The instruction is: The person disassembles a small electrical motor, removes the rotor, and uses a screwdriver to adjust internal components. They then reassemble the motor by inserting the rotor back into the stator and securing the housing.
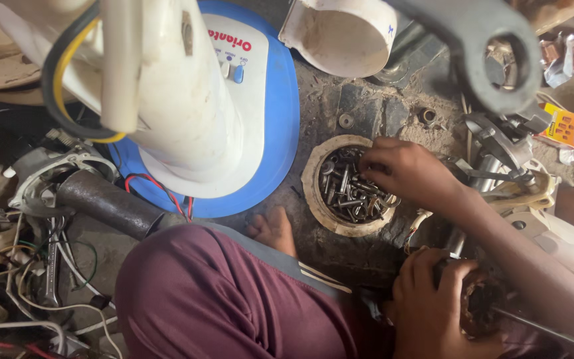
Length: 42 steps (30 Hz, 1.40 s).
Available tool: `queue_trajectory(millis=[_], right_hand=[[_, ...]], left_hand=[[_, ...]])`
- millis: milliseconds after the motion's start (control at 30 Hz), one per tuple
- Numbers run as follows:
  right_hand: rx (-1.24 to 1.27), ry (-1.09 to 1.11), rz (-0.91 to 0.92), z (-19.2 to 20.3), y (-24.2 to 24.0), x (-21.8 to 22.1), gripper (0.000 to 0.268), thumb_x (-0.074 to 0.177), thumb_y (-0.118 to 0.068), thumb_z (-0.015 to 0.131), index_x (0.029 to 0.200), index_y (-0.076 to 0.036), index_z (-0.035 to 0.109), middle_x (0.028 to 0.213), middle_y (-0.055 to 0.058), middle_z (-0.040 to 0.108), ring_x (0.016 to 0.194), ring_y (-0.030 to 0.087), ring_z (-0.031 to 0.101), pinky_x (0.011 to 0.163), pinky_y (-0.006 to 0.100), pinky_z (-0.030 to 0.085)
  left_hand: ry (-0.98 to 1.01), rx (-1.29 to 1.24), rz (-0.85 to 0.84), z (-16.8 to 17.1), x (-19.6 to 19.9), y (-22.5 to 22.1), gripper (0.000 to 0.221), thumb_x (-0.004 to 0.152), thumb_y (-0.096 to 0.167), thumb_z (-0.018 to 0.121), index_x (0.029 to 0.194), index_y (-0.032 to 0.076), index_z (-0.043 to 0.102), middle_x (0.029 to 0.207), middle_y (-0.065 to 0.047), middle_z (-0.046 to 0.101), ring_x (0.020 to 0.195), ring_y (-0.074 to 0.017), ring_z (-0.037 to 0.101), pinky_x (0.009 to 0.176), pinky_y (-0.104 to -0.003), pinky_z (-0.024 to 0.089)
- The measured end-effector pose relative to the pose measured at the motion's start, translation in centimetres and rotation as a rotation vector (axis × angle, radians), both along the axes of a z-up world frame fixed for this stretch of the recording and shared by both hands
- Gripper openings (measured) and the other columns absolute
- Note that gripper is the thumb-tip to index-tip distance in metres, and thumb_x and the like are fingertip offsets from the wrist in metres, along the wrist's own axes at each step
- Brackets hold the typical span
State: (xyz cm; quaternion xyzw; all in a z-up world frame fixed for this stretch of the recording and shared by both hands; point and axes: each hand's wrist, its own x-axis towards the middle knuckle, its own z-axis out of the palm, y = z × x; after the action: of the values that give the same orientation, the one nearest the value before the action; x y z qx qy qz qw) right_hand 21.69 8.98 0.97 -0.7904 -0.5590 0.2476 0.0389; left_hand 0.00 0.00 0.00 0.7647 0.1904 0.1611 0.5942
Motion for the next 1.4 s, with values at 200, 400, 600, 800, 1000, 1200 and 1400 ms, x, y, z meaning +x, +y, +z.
queue_trajectory(millis=[200,400,600,800,1000,1200,1400], right_hand=[[0.206,0.118,-0.328,0.8,-0.3,-0.8,0.019,0.087,-0.016,0.076,0.104,-0.007,0.076,0.104,0.009,0.074,0.086,0.021,0.074,0.077,0.034,0.061],[0.225,0.146,-0.344,1.4,-0.2,-0.8,0.021,0.087,-0.011,0.073,0.107,-0.004,0.072,0.100,0.008,0.076,0.089,0.019,0.076,0.079,0.034,0.062],[0.318,0.060,-0.065,0.8,-0.1,-0.6,0.015,0.088,-0.008,0.073,0.103,-0.005,0.073,0.103,0.010,0.075,0.090,0.024,0.074,0.083,0.036,0.060],[0.298,-0.058,0.228,0.3,-0.3,-0.2,0.026,0.082,-0.007,0.073,0.107,-0.001,0.072,0.095,0.013,0.067,0.089,0.031,0.070,0.079,0.040,0.058],[0.356,-0.027,0.355,-0.7,-0.5,0.8,0.023,0.085,-0.006,0.073,0.108,-0.004,0.070,0.101,0.012,0.069,0.093,0.027,0.071,0.080,0.037,0.061],[0.402,-0.108,0.581,-2.1,-1.0,2.5,0.037,0.076,0.000,0.071,0.112,-0.007,0.074,0.106,0.015,0.071,0.095,0.030,0.071,0.081,0.038,0.061],[0.399,-0.150,0.669,-2.6,-0.6,3.3,0.029,0.080,-0.001,0.070,0.109,-0.003,0.070,0.107,0.015,0.071,0.102,0.029,0.072,0.087,0.037,0.062]], left_hand=[[-0.026,0.005,0.039,1.0,0.3,-0.6,0.083,0.068,0.048,0.087,0.136,0.015,0.053,0.136,-0.014,0.051,0.136,-0.0370,0.048,0.113,-0.056,0.041],[-0.030,-0.021,0.038,1.2,0.3,-0.4,0.084,0.068,0.049,0.090,0.135,0.014,0.054,0.141,-0.018,0.051,0.141,-0.0402,0.048,0.116,-0.060,0.041],[-0.027,0.008,0.039,1.2,0.3,-0.4,0.082,0.066,0.047,0.086,0.135,0.014,0.054,0.136,-0.016,0.051,0.140,-0.0391,0.049,0.112,-0.057,0.041],[-0.022,0.035,0.064,1.2,0.3,-0.4,0.080,0.072,0.054,0.082,0.137,0.017,0.053,0.135,-0.014,0.051,0.135,-0.0371,0.050,0.108,-0.056,0.044],[-0.033,-0.051,0.036,1.3,0.4,-0.5,0.085,0.077,0.057,0.081,0.145,0.015,0.054,0.139,-0.022,0.050,0.137,-0.0443,0.049,0.104,-0.063,0.041],[0.029,-0.003,-0.014,1.1,0.2,-0.6,0.083,0.067,0.047,0.085,0.138,0.018,0.052,0.138,-0.015,0.047,0.142,-0.0401,0.045,0.112,-0.061,0.037],[0.031,-0.107,-0.049,1.6,0.2,-0.2,0.092,0.063,0.036,0.091,0.144,0.016,0.052,0.144,-0.019,0.046,0.147,-0.0447,0.042,0.113,-0.065,0.034]])
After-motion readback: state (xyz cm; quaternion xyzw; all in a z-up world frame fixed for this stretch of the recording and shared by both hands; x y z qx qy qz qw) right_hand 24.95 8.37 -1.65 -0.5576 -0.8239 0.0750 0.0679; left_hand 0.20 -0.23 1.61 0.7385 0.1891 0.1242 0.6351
